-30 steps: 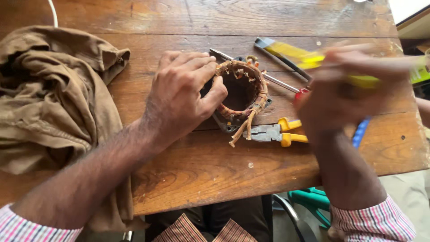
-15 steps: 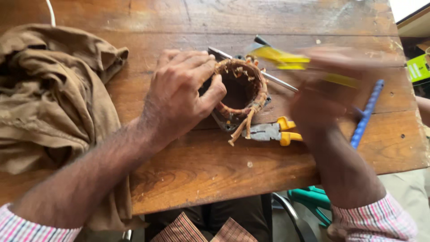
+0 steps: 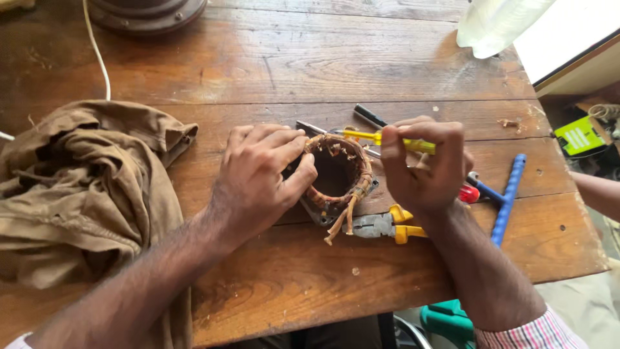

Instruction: The person uses a yellow screwdriver to pry old insulation and winding material out of an electric motor stator, working around the rim and inside the core, occasionally picking debris out by hand and setting scraps on the workbench.

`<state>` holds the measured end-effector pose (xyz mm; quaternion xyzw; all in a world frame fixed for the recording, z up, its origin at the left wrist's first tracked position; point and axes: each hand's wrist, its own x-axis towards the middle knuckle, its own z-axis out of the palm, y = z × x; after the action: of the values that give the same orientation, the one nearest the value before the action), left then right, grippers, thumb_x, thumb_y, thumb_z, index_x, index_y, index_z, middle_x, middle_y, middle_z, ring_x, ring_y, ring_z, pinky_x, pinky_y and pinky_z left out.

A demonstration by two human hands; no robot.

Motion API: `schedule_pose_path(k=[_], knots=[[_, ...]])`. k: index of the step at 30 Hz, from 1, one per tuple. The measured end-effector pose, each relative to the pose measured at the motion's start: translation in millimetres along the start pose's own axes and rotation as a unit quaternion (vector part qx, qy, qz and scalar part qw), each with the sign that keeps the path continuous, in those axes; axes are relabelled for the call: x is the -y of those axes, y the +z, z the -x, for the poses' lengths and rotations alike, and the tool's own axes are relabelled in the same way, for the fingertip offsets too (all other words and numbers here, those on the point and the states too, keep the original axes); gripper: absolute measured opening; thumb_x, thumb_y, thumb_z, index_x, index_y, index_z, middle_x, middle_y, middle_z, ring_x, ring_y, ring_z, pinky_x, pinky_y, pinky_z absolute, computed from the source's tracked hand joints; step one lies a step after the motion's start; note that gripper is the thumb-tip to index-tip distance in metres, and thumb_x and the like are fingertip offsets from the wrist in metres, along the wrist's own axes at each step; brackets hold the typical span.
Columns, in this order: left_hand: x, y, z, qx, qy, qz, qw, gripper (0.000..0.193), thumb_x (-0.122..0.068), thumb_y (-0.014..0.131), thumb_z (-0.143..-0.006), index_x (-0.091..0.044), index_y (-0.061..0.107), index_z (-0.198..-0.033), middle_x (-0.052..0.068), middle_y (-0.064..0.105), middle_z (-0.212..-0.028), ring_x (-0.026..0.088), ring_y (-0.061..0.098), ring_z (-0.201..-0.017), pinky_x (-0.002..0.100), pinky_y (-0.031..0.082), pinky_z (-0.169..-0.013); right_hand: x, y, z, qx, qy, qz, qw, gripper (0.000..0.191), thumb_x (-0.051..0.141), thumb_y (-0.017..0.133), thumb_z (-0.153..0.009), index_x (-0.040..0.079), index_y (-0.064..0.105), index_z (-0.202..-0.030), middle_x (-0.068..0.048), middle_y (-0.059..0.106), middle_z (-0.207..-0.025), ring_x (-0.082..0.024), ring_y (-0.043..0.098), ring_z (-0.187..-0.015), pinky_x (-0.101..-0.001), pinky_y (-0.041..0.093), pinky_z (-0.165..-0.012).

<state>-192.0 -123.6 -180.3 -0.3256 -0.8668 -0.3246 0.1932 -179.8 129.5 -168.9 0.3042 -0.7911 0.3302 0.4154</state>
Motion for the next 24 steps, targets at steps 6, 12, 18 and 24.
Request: schedule_pose_path(k=[6,12,18,24], knots=[[2.3,-5.7,-2.8,0.028,-0.006,-0.001,1.000,0.037,-0.031,0.056,-0.099,0.000,0.072,-0.112,0.016,0.074,-0.117,0.028,0.064,-0.116,0.052,0.036,-0.106,7.9,1.8,-4.3,0.002,0.004,0.015,1.000,0.022,-0.006,0.072,-0.105,-0.002,0.051,-0.109,-0.017,0.072,-0.091,-0.015,0.072,-0.072,-0.0248,0.057,-0.060],[3.1,-7.1,0.1,0.017,-0.016,0.025,0.999,0.036,-0.031,0.055,-0.101,-0.001,0.072,-0.112,0.015,0.074,-0.117,0.028,0.064,-0.117,0.050,0.036,-0.107,6.0,-0.7,-4.3,-0.015,0.028,0.013,0.999,0.023,-0.006,0.073,-0.104,-0.001,0.051,-0.104,-0.011,0.067,-0.075,-0.011,0.066,-0.062,-0.0224,0.050,-0.054],[4.9,-5.7,1.0,0.013,-0.014,0.033,0.999,0.036,-0.031,0.054,-0.102,-0.002,0.072,-0.113,0.015,0.074,-0.116,0.028,0.065,-0.117,0.049,0.037,-0.108,4.0,-2.0,-1.0,-0.002,0.019,0.039,0.999,0.023,-0.003,0.076,-0.108,-0.001,0.053,-0.105,-0.015,0.073,-0.083,-0.012,0.072,-0.072,-0.0227,0.056,-0.059],[4.9,-1.7,2.8,0.013,-0.005,0.024,1.000,0.037,-0.030,0.054,-0.104,0.001,0.071,-0.115,0.016,0.074,-0.114,0.028,0.066,-0.114,0.049,0.038,-0.107,0.6,-0.1,-1.3,0.005,0.031,0.005,1.000,0.020,-0.003,0.071,-0.110,-0.001,0.053,-0.105,-0.012,0.072,-0.086,-0.013,0.076,-0.074,-0.0205,0.059,-0.058]])
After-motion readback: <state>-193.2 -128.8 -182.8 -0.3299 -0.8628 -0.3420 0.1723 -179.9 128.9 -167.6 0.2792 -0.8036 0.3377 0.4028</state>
